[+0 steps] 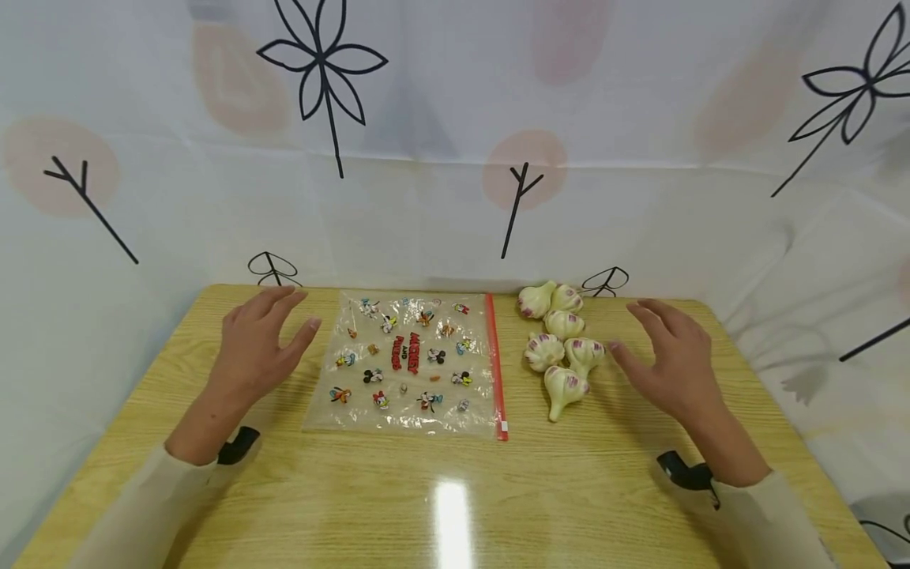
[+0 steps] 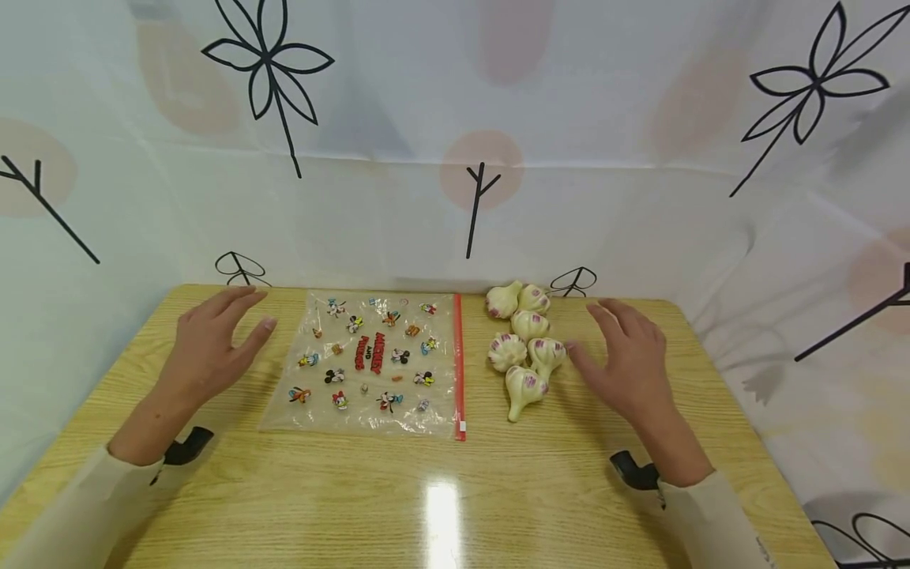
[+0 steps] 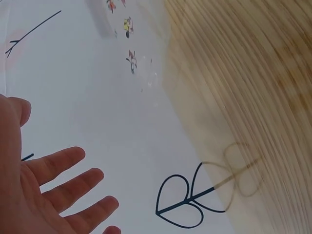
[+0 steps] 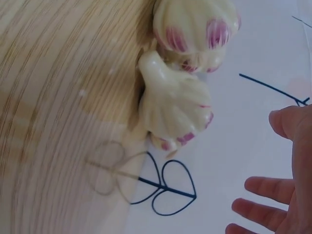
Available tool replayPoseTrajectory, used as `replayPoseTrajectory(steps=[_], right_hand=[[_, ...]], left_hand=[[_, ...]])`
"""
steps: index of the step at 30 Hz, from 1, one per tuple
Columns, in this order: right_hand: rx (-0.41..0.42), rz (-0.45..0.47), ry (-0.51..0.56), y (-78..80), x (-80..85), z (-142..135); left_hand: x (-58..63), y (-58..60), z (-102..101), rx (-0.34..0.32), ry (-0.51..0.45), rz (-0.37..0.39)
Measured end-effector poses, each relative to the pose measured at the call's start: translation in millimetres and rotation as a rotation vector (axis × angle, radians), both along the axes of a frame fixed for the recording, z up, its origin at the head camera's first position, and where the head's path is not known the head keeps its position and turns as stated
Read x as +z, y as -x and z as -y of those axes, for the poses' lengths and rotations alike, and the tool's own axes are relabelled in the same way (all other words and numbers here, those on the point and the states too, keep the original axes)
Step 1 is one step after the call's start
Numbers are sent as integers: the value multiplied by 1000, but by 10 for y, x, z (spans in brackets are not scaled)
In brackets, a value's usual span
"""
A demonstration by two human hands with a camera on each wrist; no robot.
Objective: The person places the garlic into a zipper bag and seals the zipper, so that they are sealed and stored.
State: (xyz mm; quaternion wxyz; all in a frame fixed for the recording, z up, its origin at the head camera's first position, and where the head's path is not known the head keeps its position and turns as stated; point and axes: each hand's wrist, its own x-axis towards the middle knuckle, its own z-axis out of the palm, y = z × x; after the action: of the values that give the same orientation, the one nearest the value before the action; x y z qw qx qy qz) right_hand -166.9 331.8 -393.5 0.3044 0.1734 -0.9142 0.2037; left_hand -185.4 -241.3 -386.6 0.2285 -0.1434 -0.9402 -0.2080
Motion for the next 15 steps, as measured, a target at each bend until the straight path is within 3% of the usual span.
replayPoseTrajectory(steps=[15], right_hand=[[103, -39, -8, -115, 104, 257]], left_hand=[[16, -77, -191, -73, 10, -9]])
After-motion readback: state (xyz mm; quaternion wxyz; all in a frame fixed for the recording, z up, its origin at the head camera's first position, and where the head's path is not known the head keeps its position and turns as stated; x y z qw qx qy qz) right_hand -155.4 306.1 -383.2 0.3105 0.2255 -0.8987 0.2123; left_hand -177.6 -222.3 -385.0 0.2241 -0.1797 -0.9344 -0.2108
